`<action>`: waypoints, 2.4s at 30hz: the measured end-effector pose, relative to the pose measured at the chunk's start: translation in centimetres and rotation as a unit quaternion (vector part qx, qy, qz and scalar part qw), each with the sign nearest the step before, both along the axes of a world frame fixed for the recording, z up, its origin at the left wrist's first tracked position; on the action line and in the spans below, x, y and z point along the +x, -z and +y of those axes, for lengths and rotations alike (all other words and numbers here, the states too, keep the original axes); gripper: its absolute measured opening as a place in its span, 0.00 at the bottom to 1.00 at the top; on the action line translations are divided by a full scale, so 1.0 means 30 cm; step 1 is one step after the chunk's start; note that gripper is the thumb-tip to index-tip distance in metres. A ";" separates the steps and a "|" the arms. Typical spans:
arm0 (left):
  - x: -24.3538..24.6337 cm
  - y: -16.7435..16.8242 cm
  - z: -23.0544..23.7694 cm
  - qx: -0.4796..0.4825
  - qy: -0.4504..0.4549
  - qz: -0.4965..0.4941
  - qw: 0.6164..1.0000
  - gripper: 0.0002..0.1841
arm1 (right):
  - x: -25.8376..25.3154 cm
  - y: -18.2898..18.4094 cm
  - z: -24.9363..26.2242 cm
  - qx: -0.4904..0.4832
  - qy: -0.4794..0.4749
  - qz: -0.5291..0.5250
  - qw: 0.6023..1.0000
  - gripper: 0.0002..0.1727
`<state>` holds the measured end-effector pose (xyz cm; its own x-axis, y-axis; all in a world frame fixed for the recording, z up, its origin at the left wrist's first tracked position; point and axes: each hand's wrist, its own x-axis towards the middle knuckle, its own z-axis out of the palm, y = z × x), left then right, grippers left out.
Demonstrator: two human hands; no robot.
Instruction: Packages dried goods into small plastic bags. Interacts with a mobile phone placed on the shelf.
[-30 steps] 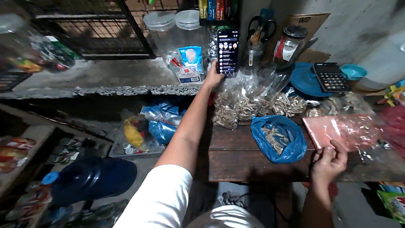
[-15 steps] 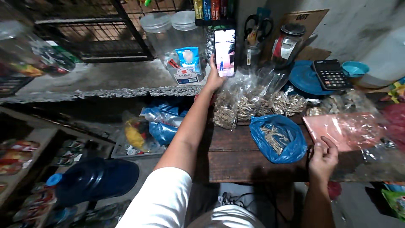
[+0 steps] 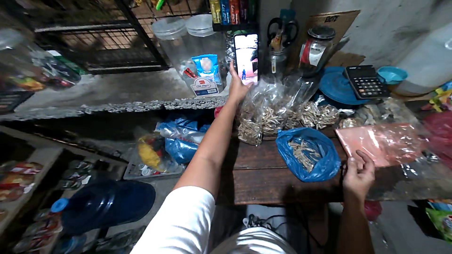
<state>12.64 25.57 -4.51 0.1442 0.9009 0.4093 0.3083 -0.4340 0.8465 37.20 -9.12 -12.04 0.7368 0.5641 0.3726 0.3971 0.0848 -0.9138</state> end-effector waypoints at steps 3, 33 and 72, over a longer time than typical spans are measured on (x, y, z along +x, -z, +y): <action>-0.009 -0.016 -0.010 -0.036 0.029 -0.065 0.997 0.63 | 0.000 0.000 0.001 -0.001 0.001 0.001 1.000 0.25; -0.001 -0.001 0.007 -0.059 0.002 -0.064 0.996 0.58 | -0.008 -0.016 0.000 -0.009 0.001 0.015 1.000 0.25; -0.219 0.019 -0.333 0.000 0.065 -0.073 0.995 0.46 | 0.016 0.002 -0.011 -0.075 -0.022 0.036 0.996 0.25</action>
